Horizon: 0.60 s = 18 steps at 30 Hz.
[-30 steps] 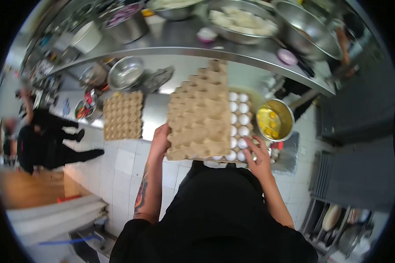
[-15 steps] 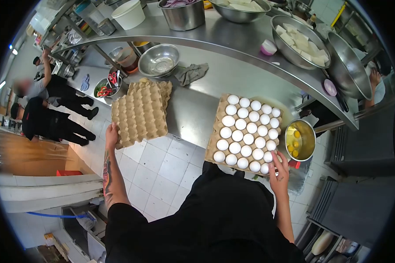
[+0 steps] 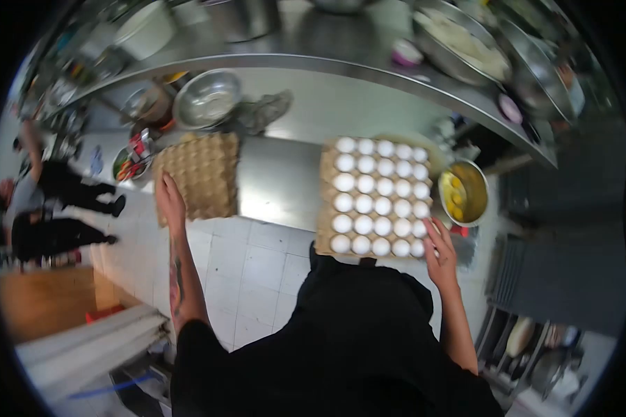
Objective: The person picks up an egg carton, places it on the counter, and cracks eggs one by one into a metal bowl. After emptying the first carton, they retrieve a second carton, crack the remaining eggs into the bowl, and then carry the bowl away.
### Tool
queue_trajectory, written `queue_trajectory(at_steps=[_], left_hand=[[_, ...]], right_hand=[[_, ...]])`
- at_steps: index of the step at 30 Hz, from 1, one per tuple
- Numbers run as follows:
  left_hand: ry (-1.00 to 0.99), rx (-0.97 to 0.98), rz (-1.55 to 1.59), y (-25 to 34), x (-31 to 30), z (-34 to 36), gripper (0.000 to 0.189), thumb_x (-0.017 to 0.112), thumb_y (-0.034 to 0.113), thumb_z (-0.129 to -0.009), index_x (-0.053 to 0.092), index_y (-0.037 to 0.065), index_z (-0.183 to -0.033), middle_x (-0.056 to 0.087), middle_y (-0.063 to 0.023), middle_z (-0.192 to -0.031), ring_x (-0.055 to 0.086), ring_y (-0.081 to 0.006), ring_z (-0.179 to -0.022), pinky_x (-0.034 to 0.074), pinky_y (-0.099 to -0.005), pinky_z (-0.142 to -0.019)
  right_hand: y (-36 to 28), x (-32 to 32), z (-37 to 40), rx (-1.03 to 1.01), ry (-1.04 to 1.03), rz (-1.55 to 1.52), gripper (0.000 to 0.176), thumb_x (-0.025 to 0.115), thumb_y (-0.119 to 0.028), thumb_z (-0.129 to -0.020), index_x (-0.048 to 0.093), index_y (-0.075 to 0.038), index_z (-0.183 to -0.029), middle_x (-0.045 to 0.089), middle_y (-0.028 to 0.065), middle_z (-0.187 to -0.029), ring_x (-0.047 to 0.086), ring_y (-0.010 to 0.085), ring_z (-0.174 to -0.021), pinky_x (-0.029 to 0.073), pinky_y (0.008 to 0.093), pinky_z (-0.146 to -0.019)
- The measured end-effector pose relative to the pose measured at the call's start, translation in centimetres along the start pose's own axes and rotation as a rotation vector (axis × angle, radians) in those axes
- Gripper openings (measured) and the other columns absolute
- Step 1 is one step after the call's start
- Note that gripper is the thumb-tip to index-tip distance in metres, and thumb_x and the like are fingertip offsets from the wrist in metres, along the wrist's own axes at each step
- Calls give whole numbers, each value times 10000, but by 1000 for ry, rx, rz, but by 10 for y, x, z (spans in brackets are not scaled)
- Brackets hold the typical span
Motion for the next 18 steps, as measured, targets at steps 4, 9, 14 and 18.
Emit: queue_trajectory(at_steps=[4, 9, 14, 18], left_hand=[[-753, -142, 394, 72, 147, 174, 741, 275, 603, -1081, 350, 56, -1575, 452, -129, -1560, 452, -264, -1411, 426, -418, -1089], [-897, -367, 643, 203, 193, 261, 826, 247, 678, -1045, 156, 117, -1644, 226, -162, -1667, 276, -320, -1512, 302, -486, -1197], [-759, -537, 665, 206, 199, 266, 742, 282, 599, -1079, 212, 99, -1622, 276, -171, -1626, 307, -295, -1484, 307, -440, -1194], [-743, -538, 631, 212, 199, 266, 679, 289, 544, -1101, 235, 96, -1608, 319, -165, -1595, 358, -283, -1445, 341, -406, -1170]], right_hand=[[-9, -13, 7, -92, 107, 187, 375, 657, -94, -951, 677, -115, -1326, 571, 173, -1395, 643, 289, -1108, 536, 357, -899], [-41, -17, 17, -194, -13, 210, 408, 752, -75, -856, 697, -121, -1258, 610, 125, -1262, 643, 292, -967, 540, 388, -814], [-21, -15, 10, -244, -129, 152, 384, 808, -61, -801, 638, -97, -1144, 588, 109, -1210, 655, 291, -922, 553, 382, -794], [11, -36, 5, -35, -105, -539, 357, 780, -7, -852, 595, -64, -1152, 610, 67, -1207, 664, 171, -998, 561, 329, -804]])
Point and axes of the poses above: each hand's wrist, its own z-axis away from the middle knuckle, its own x-axis out of the palm, y = z × x, the point moved 6 cm from there along -z, towards the middle knuckle
